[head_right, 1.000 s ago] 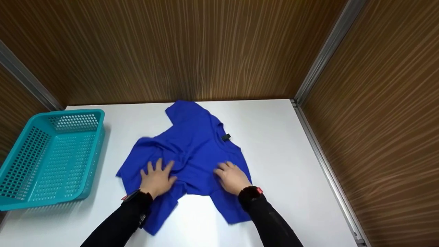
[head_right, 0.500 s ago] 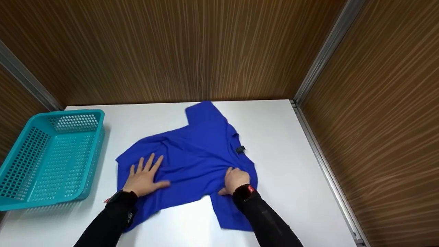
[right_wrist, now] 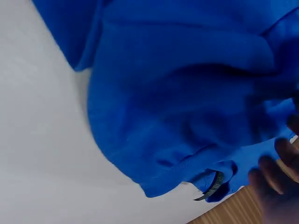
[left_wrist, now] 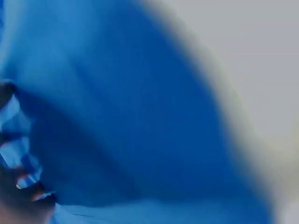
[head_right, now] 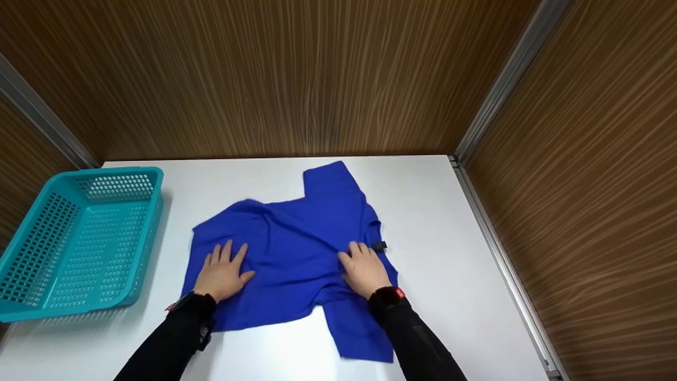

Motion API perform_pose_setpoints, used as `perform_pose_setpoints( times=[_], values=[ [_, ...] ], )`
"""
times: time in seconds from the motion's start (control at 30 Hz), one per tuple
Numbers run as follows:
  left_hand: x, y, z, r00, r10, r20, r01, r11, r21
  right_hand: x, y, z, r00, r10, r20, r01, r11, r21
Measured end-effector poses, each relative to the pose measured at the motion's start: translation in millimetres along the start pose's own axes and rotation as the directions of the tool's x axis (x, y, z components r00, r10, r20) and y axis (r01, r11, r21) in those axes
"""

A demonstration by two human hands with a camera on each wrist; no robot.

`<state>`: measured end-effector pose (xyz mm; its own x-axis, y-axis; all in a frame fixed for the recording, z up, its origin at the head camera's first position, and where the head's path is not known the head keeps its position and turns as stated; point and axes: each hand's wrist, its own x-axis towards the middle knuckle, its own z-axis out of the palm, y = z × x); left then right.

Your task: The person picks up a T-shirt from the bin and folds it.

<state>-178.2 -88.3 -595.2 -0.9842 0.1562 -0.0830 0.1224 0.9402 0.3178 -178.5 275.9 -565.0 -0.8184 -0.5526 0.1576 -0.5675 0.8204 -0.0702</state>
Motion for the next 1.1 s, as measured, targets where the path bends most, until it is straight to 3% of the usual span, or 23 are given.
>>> perform_pose_setpoints(
  times=[0.07, 0.17, 0.23, 0.3, 0.37, 0.43, 0.53, 0.67, 0.83, 0.97, 1.03, 1.1],
  values=[
    [-2.4, -3.3, -3.5, 0.997, -0.01, 0.082, 0.013, 0.999, -0.043, -3.1, 2.4, 0.8, 0.992, 0.056, 0.116, -0.064, 0.996, 0.068],
    [-5.9, -10.1, -8.1, 0.989, -0.025, 0.148, 0.031, 0.999, -0.042, -7.4, 2.9, -2.0, 0.931, 0.158, 0.33, -0.198, 0.976, 0.089],
    [-7.2, -13.8, -9.9, 0.989, -0.025, 0.145, 0.027, 0.999, -0.018, -7.8, 1.1, -4.6, 0.901, 0.203, 0.384, -0.244, 0.968, 0.06],
    [-7.8, -15.2, -10.8, 0.993, -0.019, 0.114, 0.017, 1.0, 0.019, -5.6, -1.1, -4.9, 0.923, 0.204, 0.326, -0.224, 0.974, 0.025],
    [-7.4, -13.6, -11.4, 0.998, -0.01, 0.061, 0.006, 0.998, 0.069, -1.9, -3.3, -3.0, 0.965, 0.183, 0.19, -0.185, 0.983, -0.005],
    [-6.2, -9.1, -11.6, 1.0, -0.012, 0.002, 0.011, 0.995, 0.104, -0.2, -4.7, 0.8, 0.982, 0.163, 0.094, -0.162, 0.987, -0.017],
    [-4.6, -2.3, -12.0, 0.999, -0.032, -0.014, 0.033, 0.997, 0.077, -1.6, -4.5, 6.1, 0.972, 0.198, 0.129, -0.2, 0.98, 0.004],
    [-2.6, -0.8, -13.8, 0.999, -0.04, 0.009, 0.04, 0.999, -0.009, -4.2, -1.3, 4.4, 0.908, 0.311, 0.28, -0.329, 0.944, 0.017],
    [-0.3, -5.0, -16.0, 0.998, -0.017, -0.065, 0.018, 1.0, 0.015, -4.2, 4.1, -2.5, 0.876, 0.347, 0.336, -0.381, 0.924, 0.04],
    [-5.4, -11.0, -15.8, 0.998, -0.057, 0.025, 0.056, 0.998, 0.029, -7.0, 10.8, -0.2, 0.893, 0.358, 0.274, -0.366, 0.93, -0.025],
    [-8.8, -14.8, -14.1, 0.995, -0.078, 0.056, 0.078, 0.997, 0.017, -8.2, 14.1, 3.3, 0.913, 0.368, 0.174, -0.355, 0.929, -0.103],
    [-11.2, -19.6, -11.2, 0.997, -0.065, 0.033, 0.065, 0.998, -0.003, -8.5, 16.5, 6.6, 0.94, 0.334, 0.064, -0.323, 0.936, -0.142]
  ],
)
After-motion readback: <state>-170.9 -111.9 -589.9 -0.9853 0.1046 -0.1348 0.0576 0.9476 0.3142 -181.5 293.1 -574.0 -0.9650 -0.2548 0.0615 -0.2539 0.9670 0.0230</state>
